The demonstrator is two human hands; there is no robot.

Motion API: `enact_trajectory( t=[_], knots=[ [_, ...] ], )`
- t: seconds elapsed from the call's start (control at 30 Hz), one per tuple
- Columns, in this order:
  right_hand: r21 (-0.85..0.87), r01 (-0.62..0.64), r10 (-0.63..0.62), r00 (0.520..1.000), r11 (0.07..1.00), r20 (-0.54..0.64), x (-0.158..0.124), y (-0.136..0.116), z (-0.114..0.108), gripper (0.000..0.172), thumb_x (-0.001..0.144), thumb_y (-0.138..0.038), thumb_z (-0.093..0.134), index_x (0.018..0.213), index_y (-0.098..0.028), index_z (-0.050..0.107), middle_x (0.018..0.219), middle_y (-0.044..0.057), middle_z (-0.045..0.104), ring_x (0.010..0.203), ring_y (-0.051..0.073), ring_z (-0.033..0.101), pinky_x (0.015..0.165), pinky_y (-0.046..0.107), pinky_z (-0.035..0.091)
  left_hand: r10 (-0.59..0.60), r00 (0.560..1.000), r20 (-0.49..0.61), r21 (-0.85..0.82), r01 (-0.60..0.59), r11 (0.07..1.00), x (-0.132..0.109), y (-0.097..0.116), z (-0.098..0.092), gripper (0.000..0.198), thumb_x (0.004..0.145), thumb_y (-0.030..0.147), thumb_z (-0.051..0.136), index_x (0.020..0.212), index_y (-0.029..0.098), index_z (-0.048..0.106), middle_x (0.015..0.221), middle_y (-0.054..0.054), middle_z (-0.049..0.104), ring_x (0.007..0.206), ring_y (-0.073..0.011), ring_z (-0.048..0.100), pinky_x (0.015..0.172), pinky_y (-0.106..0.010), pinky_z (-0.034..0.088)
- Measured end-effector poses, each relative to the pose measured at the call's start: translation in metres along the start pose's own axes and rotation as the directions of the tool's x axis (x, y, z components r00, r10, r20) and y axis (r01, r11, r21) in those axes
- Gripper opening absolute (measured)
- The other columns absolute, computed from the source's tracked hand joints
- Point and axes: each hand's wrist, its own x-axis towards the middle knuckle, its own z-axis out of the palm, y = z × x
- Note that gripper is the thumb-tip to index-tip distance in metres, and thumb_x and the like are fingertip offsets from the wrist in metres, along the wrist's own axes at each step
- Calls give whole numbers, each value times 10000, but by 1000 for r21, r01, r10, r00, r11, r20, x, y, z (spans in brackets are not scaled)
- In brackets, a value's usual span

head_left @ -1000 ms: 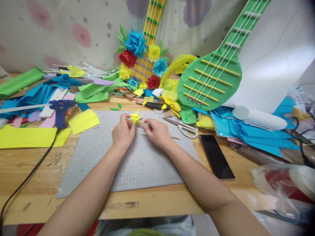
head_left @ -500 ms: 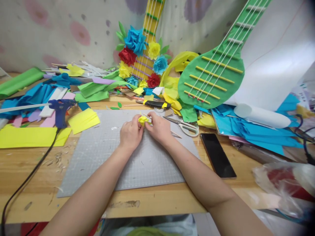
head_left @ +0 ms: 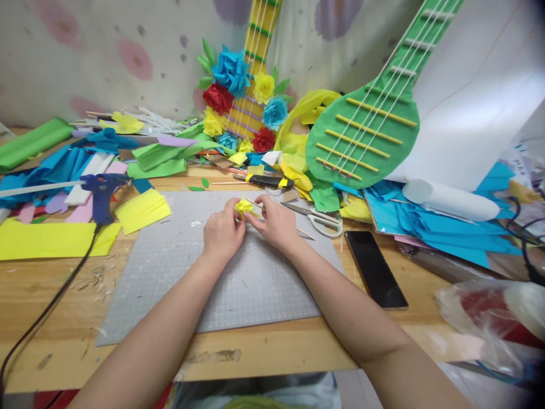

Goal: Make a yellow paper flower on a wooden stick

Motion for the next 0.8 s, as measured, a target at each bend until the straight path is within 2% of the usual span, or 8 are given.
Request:
enact_trajectory(
  t=[0.17,0.27,0.37,0.47,0.6,0.7,0.8],
  knots=[
    [-16,-59,59,998,998,-33,4,11,-12,303,911,-379,269,965,-186,496,773,35,641,686,168,581,554,250,274,-100,995,24,-122,102,987,0,-1,0,376,756,247,526,1123,237,449,855,4,671,697,-160,610,634,-277,412],
    [-15,11,-11,1000,1000,-13,5,13,-11,247,904,-328,315,948,-183,510,784,35,635,724,168,573,577,250,289,-181,983,35,-254,184,949,2,-3,0,355,739,235,540,1086,249,466,861,15,659,680,-132,600,639,-259,420],
    [-6,135,-135,991,991,4,3,10,-6,240,904,-316,344,930,-192,548,841,37,628,787,155,560,615,240,315,-234,971,36,-380,230,896,3,-4,1,349,718,236,557,1056,243,470,806,28,637,640,-107,579,645,-245,428],
    [-20,209,-209,978,978,22,0,6,-2,292,919,-329,317,948,-217,586,859,35,615,813,147,547,629,233,329,-254,967,7,-469,227,853,4,-4,2,354,696,231,566,1031,228,455,726,44,590,612,-94,559,629,-231,433],
    [10,201,-200,979,980,-31,-2,3,-3,325,922,-339,301,1026,-211,582,896,47,620,844,152,549,668,238,355,-243,970,7,-542,208,815,4,-4,4,331,679,205,556,989,217,442,697,51,549,620,-88,549,627,-223,442],
    [70,211,-207,976,975,-70,-3,1,-4,318,920,-265,283,1098,-193,537,986,61,619,900,155,550,721,244,374,-245,970,15,-568,209,796,4,-4,5,339,673,195,556,989,212,435,703,48,548,627,-86,545,624,-222,448],
    [94,240,-238,971,966,-40,-6,-1,-4,336,890,-168,282,1151,-204,491,1007,52,609,902,150,549,707,242,385,-244,970,9,-588,203,783,5,-4,6,338,681,202,563,992,208,432,697,44,556,633,-87,550,619,-220,454]
  ],
)
